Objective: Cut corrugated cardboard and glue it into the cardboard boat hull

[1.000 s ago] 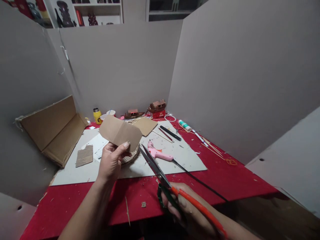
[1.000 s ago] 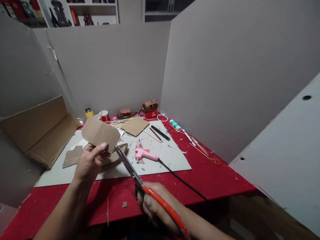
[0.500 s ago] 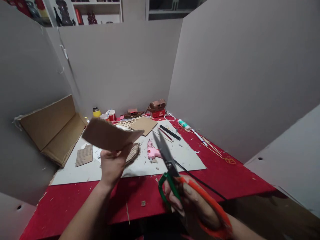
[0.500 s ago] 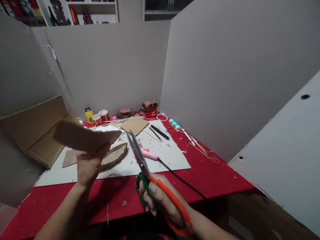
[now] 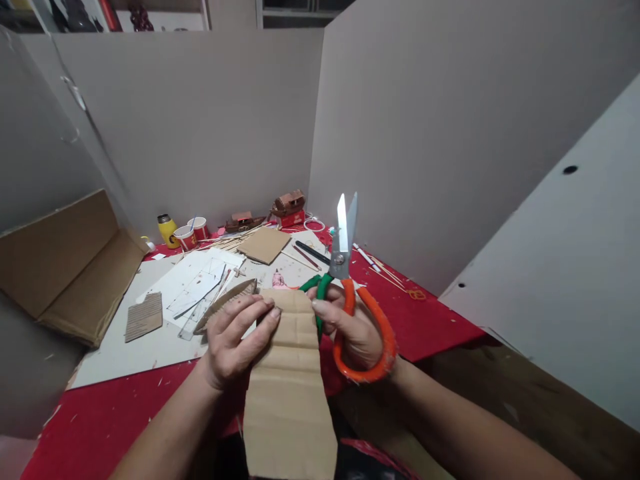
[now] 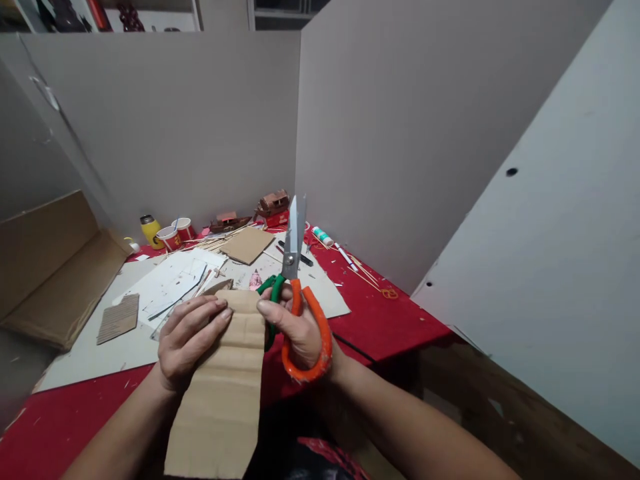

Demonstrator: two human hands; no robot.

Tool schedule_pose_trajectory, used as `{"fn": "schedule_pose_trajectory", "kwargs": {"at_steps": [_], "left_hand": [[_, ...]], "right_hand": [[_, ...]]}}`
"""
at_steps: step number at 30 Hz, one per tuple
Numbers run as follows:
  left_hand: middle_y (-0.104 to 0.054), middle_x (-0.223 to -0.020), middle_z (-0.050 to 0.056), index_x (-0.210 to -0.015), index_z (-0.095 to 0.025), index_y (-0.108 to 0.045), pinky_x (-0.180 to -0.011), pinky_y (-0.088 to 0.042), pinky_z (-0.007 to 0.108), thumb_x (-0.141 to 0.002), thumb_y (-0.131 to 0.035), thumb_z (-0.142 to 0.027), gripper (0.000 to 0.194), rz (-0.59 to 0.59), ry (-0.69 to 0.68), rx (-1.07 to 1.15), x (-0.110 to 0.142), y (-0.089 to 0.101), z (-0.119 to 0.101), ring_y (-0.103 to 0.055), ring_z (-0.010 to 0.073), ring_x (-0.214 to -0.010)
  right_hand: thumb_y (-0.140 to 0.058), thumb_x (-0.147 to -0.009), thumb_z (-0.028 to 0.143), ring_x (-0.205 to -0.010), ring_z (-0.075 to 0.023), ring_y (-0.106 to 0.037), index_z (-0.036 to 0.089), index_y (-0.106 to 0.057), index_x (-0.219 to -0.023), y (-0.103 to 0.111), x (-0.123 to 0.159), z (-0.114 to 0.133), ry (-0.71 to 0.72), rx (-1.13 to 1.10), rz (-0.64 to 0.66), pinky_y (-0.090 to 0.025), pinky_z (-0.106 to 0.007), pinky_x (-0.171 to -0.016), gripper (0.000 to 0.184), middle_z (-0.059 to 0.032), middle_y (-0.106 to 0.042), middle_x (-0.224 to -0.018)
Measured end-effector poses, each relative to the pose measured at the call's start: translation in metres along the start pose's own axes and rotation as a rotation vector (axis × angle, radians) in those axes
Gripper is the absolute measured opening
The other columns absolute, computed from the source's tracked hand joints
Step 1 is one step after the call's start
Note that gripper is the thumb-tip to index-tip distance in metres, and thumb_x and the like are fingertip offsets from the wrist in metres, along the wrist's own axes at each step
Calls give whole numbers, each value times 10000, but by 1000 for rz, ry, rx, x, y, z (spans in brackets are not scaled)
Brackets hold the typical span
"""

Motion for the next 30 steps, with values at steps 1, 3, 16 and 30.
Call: {"fn": "schedule_pose_trajectory", "kwargs": {"at_steps": [1,3,16,30], "left_hand": [[-768,-973,49,-956,-328,-765,-863,-557,436,-775,-685,-185,245,11,46,27,0,-1,0,-707,276,-949],[-775,-923,52,-902,-327,-777,-856,-563,441,-747,-715,-208,205,10,126,97,0,-1,2,-718,284,-913],[-750,-771,82,-799,-121,-757,-657,-576,278,-716,-725,-362,257,-223,806,452,0,-5,23,-690,210,-706],[-741,-827,2,-851,-176,-715,-608,-575,194,-580,-807,-107,294,-724,836,970,-19,44,57,-672,135,-732]], "right_hand": [[-785,-666,333,-606,-129,-598,186,-638,-783,-2,0,-2,-22,-11,6,-491,-238,-583,239,25,-637,-674],[-761,-678,300,-726,-179,-642,189,-644,-822,-10,1,-6,-83,-42,85,-516,-292,-681,216,-7,-677,-767],[-698,-737,549,-417,-113,-541,170,-595,-769,-6,-4,-8,-79,45,115,-471,-244,-420,394,8,-627,-588],[-597,-891,432,-572,-124,-531,200,-576,-868,22,4,-12,-7,395,197,-452,-265,-541,234,8,-587,-694]]}}
Point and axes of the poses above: each hand's wrist, its own x-axis away from the middle knuckle, its own y-axis out of the back of the hand, z = x × y, the point moved 5 cm from there along -x, towards the middle knuckle
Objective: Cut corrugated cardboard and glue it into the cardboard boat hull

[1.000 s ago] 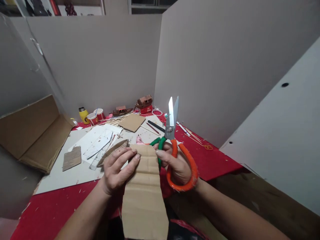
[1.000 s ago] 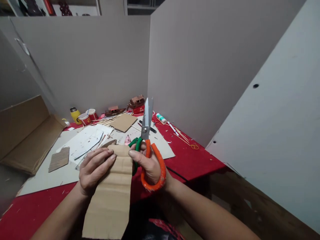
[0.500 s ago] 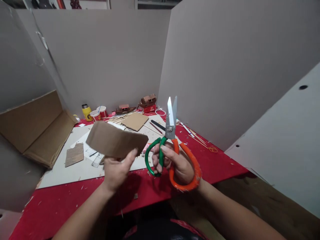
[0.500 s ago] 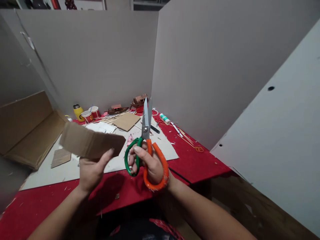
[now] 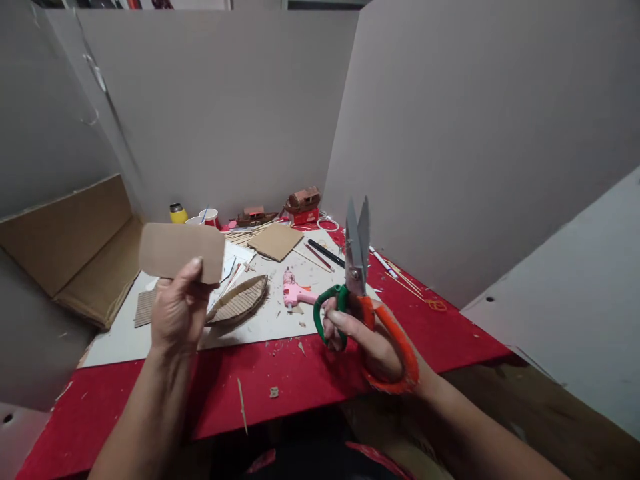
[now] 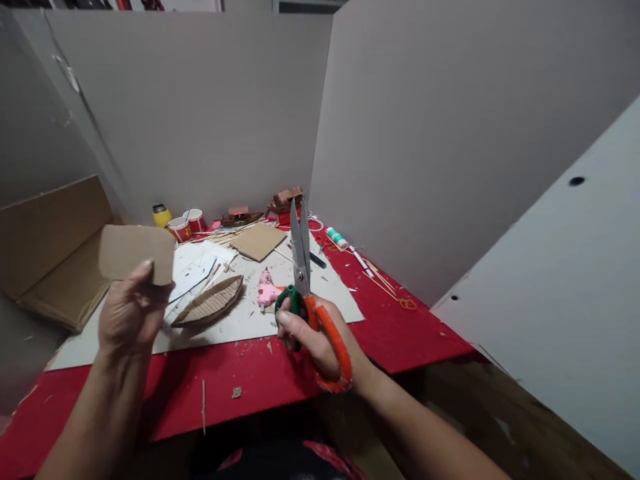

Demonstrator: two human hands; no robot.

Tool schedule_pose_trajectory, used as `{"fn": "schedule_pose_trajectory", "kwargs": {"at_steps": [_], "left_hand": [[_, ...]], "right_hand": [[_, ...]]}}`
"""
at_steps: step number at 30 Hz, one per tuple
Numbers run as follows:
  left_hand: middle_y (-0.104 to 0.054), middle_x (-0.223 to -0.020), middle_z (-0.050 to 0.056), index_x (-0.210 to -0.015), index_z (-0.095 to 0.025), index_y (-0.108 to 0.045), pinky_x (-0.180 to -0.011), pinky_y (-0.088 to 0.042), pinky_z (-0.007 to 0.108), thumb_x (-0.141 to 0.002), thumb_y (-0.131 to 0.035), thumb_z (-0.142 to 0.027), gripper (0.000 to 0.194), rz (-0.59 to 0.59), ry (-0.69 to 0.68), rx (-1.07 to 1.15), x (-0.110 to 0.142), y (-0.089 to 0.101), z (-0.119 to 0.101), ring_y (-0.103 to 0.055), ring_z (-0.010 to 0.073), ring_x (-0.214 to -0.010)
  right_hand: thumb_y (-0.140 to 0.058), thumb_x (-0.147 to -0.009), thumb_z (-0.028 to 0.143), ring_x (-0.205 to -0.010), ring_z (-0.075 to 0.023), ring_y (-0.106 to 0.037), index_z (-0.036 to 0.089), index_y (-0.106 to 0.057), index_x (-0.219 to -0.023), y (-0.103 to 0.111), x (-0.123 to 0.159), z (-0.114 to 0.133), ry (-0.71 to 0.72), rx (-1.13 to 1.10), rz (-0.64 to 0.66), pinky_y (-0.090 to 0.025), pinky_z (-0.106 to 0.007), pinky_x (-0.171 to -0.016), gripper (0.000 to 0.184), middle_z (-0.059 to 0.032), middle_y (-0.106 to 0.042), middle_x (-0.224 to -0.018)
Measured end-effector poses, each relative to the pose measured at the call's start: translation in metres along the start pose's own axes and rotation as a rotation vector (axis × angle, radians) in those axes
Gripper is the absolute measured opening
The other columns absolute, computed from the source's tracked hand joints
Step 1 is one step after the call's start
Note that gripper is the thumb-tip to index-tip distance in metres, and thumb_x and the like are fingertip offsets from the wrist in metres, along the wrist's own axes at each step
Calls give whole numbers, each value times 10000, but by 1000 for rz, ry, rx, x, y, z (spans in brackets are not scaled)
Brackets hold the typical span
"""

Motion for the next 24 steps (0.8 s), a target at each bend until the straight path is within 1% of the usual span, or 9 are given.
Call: {"fn": "schedule_pose_trajectory", "kwargs": {"at_steps": [1,3,7,10,14,16,18,20,24], "left_hand": [[-742,-829,-3,-846,-180,-714,-632,-577,190,-580,-802,-96,293,-11,-39,20,-3,2,-6,-675,134,-758],[-743,-826,-8,-855,-185,-714,-652,-578,189,-592,-792,-88,291,-10,-45,31,-6,3,-8,-679,132,-775],[-740,-818,-6,-929,-189,-710,-572,-572,191,-630,-788,-124,316,40,56,-18,-3,2,9,-674,125,-694],[-742,-844,4,-1003,-190,-695,-575,-575,199,-645,-788,-138,374,85,105,-52,2,-1,19,-683,139,-722],[-747,-905,37,-1113,-187,-656,-597,-591,237,-679,-776,-160,451,159,162,-98,8,-6,25,-694,178,-795],[-748,-943,45,-1165,-198,-630,-655,-601,267,-689,-771,-169,498,202,184,-113,11,-9,27,-697,202,-863],[-747,-973,47,-1199,-204,-612,-716,-595,269,-685,-776,-174,540,231,197,-125,14,-11,29,-691,214,-926],[-748,-973,50,-1217,-195,-604,-746,-583,261,-681,-785,-184,565,257,219,-145,17,-11,31,-695,209,-916],[-747,-962,60,-1238,-178,-592,-763,-578,292,-698,-778,-191,571,326,284,-176,22,-12,36,-705,208,-860]], "right_hand": [[-595,-890,436,-573,-125,-531,201,-571,-879,0,0,0,-6,19,6,-451,-267,-542,237,8,-589,-697],[-594,-888,438,-573,-128,-531,196,-566,-873,-1,1,1,-14,65,15,-447,-270,-543,244,5,-587,-689],[-599,-870,434,-583,-134,-533,190,-556,-871,-5,1,7,10,159,26,-449,-277,-544,247,-3,-580,-694],[-598,-867,420,-595,-131,-522,186,-547,-888,-8,2,11,38,206,34,-446,-271,-538,241,-3,-569,-712],[-589,-871,424,-596,-126,-520,181,-541,-909,-10,2,12,51,200,43,-450,-266,-541,250,1,-565,-718],[-588,-872,427,-597,-125,-519,183,-543,-905,-10,1,12,62,200,37,-452,-266,-546,251,2,-562,-715],[-590,-875,426,-601,-126,-520,186,-546,-901,-10,1,12,71,203,27,-455,-267,-547,245,0,-562,-715],[-588,-880,425,-603,-129,-522,189,-550,-899,-10,0,11,68,191,22,-457,-270,-547,240,-3,-562,-715],[-591,-883,422,-593,-130,-519,193,-555,-907,-12,1,9,44,139,19,-456,-274,-543,233,-6,-560,-714]]}}
Point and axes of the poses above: each hand's wrist, its own x-axis away from the middle knuckle, its own y-axis out of the back of the hand, z = x × y, the point moved 5 cm from there along -x, towards the middle knuckle
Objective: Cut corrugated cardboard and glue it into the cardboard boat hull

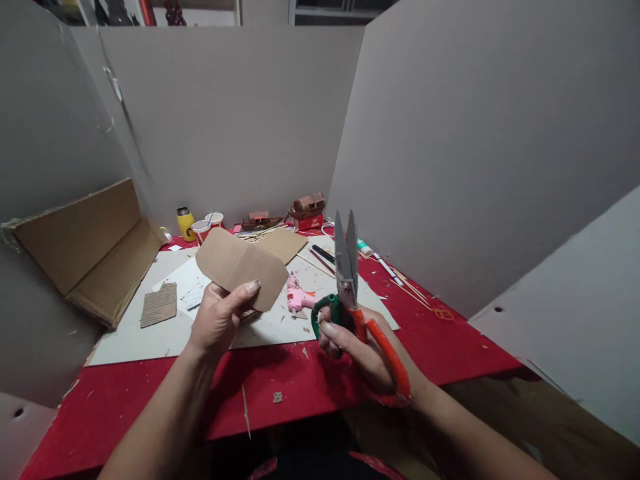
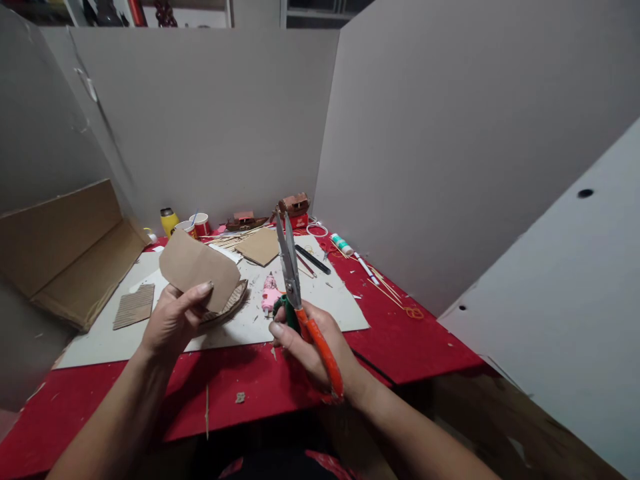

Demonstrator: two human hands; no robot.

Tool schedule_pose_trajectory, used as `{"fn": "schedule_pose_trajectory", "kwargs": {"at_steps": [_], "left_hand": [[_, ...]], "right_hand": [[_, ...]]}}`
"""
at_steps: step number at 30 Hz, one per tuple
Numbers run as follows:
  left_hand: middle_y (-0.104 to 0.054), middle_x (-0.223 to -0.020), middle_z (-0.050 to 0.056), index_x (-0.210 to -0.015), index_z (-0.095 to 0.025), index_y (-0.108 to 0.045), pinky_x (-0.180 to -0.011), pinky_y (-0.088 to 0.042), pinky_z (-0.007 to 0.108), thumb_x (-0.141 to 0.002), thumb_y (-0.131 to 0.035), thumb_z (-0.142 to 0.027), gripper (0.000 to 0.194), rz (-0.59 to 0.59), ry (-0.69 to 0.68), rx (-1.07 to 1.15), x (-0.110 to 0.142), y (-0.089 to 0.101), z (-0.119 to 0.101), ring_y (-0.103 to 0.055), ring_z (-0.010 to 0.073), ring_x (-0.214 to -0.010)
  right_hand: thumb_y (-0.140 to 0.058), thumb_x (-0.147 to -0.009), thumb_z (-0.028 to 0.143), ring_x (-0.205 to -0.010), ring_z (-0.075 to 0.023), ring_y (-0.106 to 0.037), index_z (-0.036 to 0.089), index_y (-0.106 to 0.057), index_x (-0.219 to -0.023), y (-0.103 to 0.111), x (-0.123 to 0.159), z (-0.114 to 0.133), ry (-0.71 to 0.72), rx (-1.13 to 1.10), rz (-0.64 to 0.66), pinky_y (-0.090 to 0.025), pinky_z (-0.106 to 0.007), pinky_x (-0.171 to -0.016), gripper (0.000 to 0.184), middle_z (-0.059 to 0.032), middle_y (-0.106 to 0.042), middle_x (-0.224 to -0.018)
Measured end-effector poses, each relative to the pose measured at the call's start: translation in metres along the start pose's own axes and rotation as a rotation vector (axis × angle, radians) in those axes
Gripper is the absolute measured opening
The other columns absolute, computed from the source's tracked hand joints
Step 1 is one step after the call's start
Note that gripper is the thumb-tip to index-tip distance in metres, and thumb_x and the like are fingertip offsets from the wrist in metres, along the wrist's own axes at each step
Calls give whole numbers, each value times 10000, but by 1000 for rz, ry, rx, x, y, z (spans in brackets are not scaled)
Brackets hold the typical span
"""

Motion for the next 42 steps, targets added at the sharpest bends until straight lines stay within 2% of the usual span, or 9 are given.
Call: {"fn": "schedule_pose_trajectory", "kwargs": {"at_steps": [8,12,18,22,26,31,34,37,42], "left_hand": [[-744,-947,43,-1227,-190,-606,-774,-561,253,-690,-783,-183,565,1,-19,-15,1,0,-2,-694,181,-875],[-746,-940,47,-1207,-175,-622,-754,-564,247,-681,-786,-187,551,-25,-69,-18,0,4,-6,-685,184,-873],[-750,-949,59,-1177,-159,-641,-764,-561,247,-682,-772,-176,512,-17,-91,2,0,5,-12,-689,193,-884],[-749,-963,69,-1157,-155,-651,-754,-563,262,-691,-757,-184,479,-7,-91,11,0,4,-14,-693,206,-887],[-751,-915,75,-1080,-143,-685,-741,-564,294,-662,-772,-212,432,-5,-42,-32,1,4,-13,-693,228,-863],[-727,-787,52,-894,-145,-725,-634,-539,270,-635,-779,-220,275,70,53,-99,4,2,-10,-669,189,-717],[-681,-677,14,-782,-146,-726,-581,-495,232,-630,-782,-216,176,169,118,-157,6,-2,-6,-603,129,-602],[-663,-656,12,-740,-140,-726,-549,-463,217,-651,-771,-235,138,291,148,-255,8,-6,-2,-570,117,-584],[-716,-765,45,-894,-165,-759,-645,-505,251,-724,-721,-237,189,503,185,-351,14,-16,5,-628,162,-708]], "right_hand": [[-593,-872,422,-612,-140,-531,192,-549,-889,-6,5,4,-33,39,44,-449,-274,-562,235,-13,-564,-717],[-583,-880,446,-608,-132,-515,177,-541,-883,-9,11,2,-77,84,149,-428,-255,-542,272,-24,-584,-718],[-550,-886,511,-571,-108,-462,169,-505,-798,-18,26,0,-115,-11,373,-389,-233,-520,356,-3,-531,-667],[-554,-869,549,-579,-108,-439,162,-503,-820,-19,35,-10,-162,-60,401,-360,-235,-521,393,0,-515,-665],[-579,-855,549,-565,-119,-483,160,-535,-879,-16,36,-16,-194,-98,316,-391,-246,-519,392,-16,-567,-674],[-646,-846,437,-583,-126,-549,181,-581,-935,-11,19,-8,-126,-264,18,-476,-256,-553,279,-14,-615,-721],[-712,-789,402,-572,-124,-583,188,-593,-895,-10,4,3,-33,-336,-130,-510,-259,-556,267,-10,-637,-737],[-748,-747,367,-567,-133,-608,194,-594,-876,-9,-8,10,44,-336,-222,-530,-274,-555,265,-14,-658,-762],[-748,-738,349,-733,-175,-638,216,-612,-894,-8,-17,9,101,-221,-268,-552,-310,-659,247,-24,-665,-842]]}}
Point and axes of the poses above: each hand's wrist, its own x-axis away from the middle knuckle, its own y-axis out of the back of the hand, z = x × y, the point moved 5 cm from there along -x, towards the middle knuckle
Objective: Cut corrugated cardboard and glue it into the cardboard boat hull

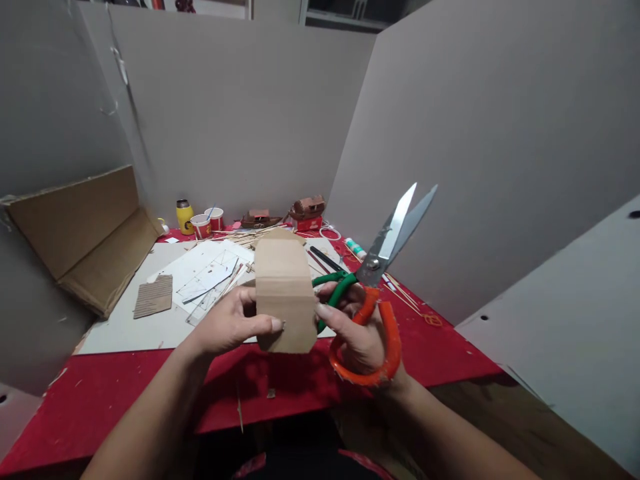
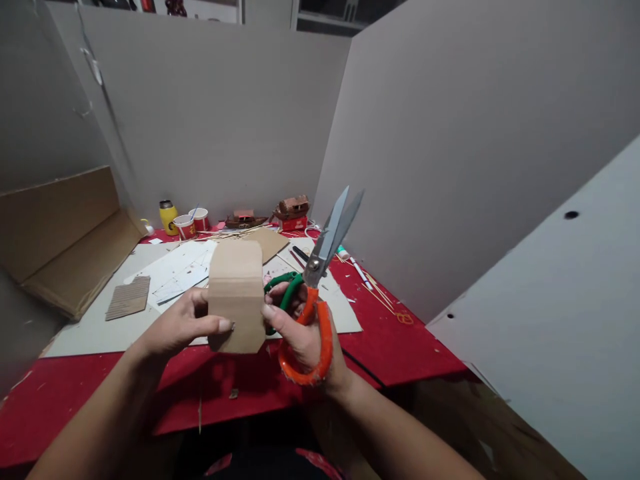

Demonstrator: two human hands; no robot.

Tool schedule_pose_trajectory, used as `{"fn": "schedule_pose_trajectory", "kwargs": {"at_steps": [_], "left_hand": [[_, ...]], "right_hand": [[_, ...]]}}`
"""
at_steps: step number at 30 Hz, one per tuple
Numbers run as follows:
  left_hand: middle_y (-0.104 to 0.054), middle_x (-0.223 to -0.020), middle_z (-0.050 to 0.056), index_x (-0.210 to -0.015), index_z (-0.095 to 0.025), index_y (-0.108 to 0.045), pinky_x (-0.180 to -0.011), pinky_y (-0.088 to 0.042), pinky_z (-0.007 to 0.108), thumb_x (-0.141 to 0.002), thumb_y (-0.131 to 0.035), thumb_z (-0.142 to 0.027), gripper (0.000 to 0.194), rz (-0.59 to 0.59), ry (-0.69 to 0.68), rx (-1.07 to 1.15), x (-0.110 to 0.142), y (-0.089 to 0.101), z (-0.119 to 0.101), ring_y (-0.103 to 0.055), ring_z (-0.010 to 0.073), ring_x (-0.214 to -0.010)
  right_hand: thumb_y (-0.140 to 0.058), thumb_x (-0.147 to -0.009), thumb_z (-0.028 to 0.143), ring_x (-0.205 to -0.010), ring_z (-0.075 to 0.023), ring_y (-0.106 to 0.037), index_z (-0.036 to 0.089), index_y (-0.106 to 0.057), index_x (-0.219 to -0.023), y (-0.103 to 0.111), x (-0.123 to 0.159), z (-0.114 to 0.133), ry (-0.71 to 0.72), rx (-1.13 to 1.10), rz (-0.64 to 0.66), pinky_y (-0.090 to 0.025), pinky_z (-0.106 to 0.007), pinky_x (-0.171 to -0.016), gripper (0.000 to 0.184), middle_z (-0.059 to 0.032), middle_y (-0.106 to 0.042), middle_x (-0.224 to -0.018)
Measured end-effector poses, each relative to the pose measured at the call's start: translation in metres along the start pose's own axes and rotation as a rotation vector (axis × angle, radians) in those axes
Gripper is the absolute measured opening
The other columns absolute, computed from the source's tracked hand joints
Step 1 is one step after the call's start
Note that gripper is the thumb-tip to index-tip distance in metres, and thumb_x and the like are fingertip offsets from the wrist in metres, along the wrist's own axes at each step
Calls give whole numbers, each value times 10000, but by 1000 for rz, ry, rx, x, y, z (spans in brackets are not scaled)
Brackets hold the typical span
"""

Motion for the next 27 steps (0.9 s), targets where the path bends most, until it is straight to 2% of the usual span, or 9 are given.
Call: {"fn": "schedule_pose_trajectory", "kwargs": {"at_steps": [2,6,8,11,13,16,18,23,27], "left_hand": [[-739,-892,58,-1010,-194,-745,-725,-517,268,-752,-710,-237,264,40,-1,-1,0,-4,1,-655,175,-797],[-729,-1038,62,-1130,-238,-700,-821,-519,300,-791,-702,-258,340,16,-38,27,0,-7,0,-662,188,-908],[-734,-974,54,-1072,-223,-718,-778,-529,281,-793,-705,-257,282,-16,-63,36,0,-7,-1,-664,174,-858],[-708,-762,26,-923,-187,-722,-574,-525,226,-791,-708,-271,158,-92,-86,61,-1,-2,-2,-629,127,-623],[-683,-707,20,-912,-179,-697,-467,-507,215,-789,-707,-298,171,-126,-85,86,-2,1,-2,-590,113,-524],[-689,-771,31,-971,-187,-677,-427,-523,231,-780,-712,-314,232,-167,-96,125,-4,6,-3,-580,112,-507],[-682,-775,23,-953,-191,-683,-426,-526,232,-766,-725,-300,221,-205,-118,151,-5,9,-5,-574,108,-508],[-620,-594,-8,-820,-163,-703,-414,-482,192,-737,-753,-270,144,-271,-128,163,-6,15,-5,-532,90,-465],[-654,-611,8,-805,-149,-714,-407,-450,181,-698,-784,-268,174,-310,-74,151,-7,19,-2,-516,78,-447]], "right_hand": [[-736,-747,353,-788,-192,-645,228,-606,-900,-2,-2,-2,18,32,-1,-553,-328,-698,236,-24,-677,-853],[-703,-779,355,-830,-210,-661,232,-611,-908,-8,-4,-4,28,33,24,-553,-352,-743,200,-31,-699,-883],[-704,-783,352,-754,-193,-656,224,-607,-904,-7,-4,-3,24,26,5,-552,-327,-674,201,-26,-687,-834],[-664,-816,399,-594,-163,-606,208,-577,-912,3,-8,3,26,83,-7,-523,-305,-565,231,-11,-640,-730],[-633,-831,445,-574,-160,-583,202,-560,-909,18,-17,12,83,251,-25,-508,-311,-572,265,-8,-617,-707],[-643,-794,486,-640,-187,-587,197,-568,-889,51,-40,21,165,823,-98,-481,-311,-618,314,-26,-623,-732],[-574,-825,495,-711,-209,-607,191,-587,-908,75,-60,10,27,1268,-7,-460,-295,-619,315,-56,-654,-793],[-648,-757,441,-743,-279,-637,169,-687,-877,130,-88,-28,-158,1501,111,-398,-311,-569,301,-140,-710,-846],[-668,-750,408,-706,-242,-638,185,-706,-862,147,-92,-50,-179,1539,210,-392,-297,-550,252,-130,-724,-831]]}}
Point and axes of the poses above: each hand's wrist, its own x-axis away from the middle knuckle, its own y-axis out of the back of the hand, z = x × y, the point moved 5 cm from there along -x, towards the middle knuckle
